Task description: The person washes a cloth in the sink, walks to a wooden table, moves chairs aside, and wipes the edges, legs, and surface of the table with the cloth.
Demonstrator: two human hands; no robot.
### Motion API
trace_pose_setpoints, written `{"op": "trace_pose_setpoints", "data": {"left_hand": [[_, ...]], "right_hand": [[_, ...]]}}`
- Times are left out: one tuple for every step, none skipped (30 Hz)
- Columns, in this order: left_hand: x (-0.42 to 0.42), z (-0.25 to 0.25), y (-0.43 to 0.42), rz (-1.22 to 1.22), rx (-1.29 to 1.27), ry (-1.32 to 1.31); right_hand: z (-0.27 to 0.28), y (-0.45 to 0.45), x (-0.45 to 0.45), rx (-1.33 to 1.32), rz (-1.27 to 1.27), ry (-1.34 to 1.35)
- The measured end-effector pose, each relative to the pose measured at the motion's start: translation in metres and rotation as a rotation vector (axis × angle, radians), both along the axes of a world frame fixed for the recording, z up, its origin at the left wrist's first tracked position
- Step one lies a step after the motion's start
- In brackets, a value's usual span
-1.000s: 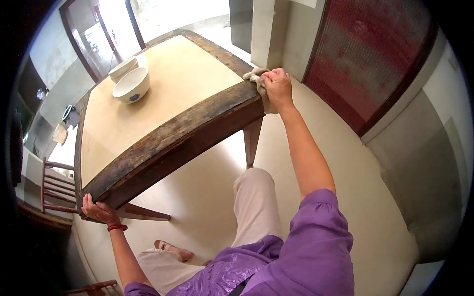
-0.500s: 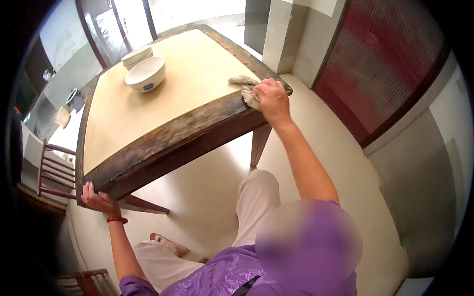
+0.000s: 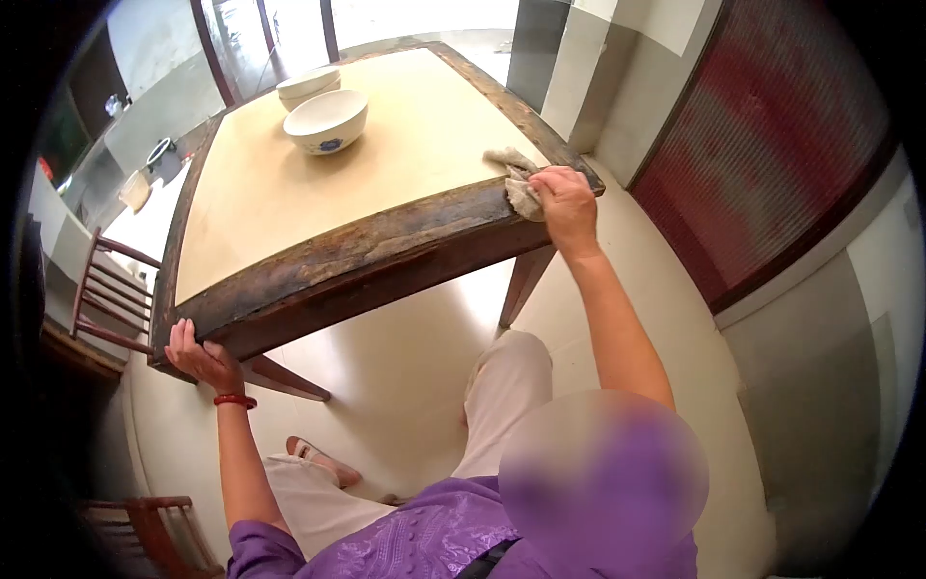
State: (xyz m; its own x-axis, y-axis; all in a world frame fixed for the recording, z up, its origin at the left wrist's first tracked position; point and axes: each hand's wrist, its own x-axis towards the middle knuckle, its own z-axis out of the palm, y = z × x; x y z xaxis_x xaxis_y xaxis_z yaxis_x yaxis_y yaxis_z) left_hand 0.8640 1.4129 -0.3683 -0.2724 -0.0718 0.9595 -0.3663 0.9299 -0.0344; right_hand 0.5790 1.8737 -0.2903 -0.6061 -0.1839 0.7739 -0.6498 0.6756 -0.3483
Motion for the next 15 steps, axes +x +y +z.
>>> {"op": "trace_pose_setpoints", "data": {"left_hand": [[-0.003,0.0,0.002,-0.002,0.006,0.015],[-0.004,0.0,0.003,-0.003,0.006,0.037],[-0.005,-0.002,0.0,-0.006,0.004,0.045],[-0.006,-0.002,-0.001,-0.004,-0.005,0.049],[-0.006,-0.001,-0.002,-0.004,-0.017,0.043],[-0.003,-0.001,-0.003,-0.007,-0.032,0.032],[-0.002,-0.002,-0.006,-0.006,-0.044,0.016],[-0.001,-0.004,-0.009,-0.003,-0.058,0.006],[0.0,-0.003,-0.011,0.003,-0.07,-0.003],[0.001,-0.002,-0.011,0.013,-0.072,-0.005],[0.001,-0.002,-0.01,0.022,-0.069,-0.009],[0.001,-0.002,-0.008,0.027,-0.064,-0.014],[0.001,0.0,-0.007,0.028,-0.07,-0.014],[0.001,-0.001,-0.005,0.027,-0.07,-0.011],[0.001,-0.001,-0.004,0.028,-0.07,-0.007]], "right_hand": [[0.0,-0.006,0.008,0.009,0.004,-0.027],[-0.001,-0.021,0.018,0.013,0.009,-0.049],[-0.003,-0.045,0.036,-0.025,0.064,-0.013],[-0.003,-0.067,0.052,-0.018,0.123,0.01],[-0.008,-0.09,0.063,-0.081,0.2,0.09],[-0.008,-0.106,0.073,-0.109,0.264,0.107],[-0.007,-0.113,0.079,-0.139,0.284,0.086],[-0.004,-0.117,0.083,-0.169,0.308,0.071],[0.001,-0.114,0.084,-0.228,0.344,-0.053],[0.007,-0.108,0.081,-0.28,0.384,-0.179],[0.011,-0.103,0.079,-0.342,0.39,-0.3],[0.016,-0.099,0.077,-0.439,0.428,-0.441],[0.022,-0.095,0.073,-0.536,0.461,-0.58],[0.027,-0.091,0.068,-0.633,0.494,-0.718],[0.029,-0.088,0.061,-0.773,0.554,-0.792]]}}
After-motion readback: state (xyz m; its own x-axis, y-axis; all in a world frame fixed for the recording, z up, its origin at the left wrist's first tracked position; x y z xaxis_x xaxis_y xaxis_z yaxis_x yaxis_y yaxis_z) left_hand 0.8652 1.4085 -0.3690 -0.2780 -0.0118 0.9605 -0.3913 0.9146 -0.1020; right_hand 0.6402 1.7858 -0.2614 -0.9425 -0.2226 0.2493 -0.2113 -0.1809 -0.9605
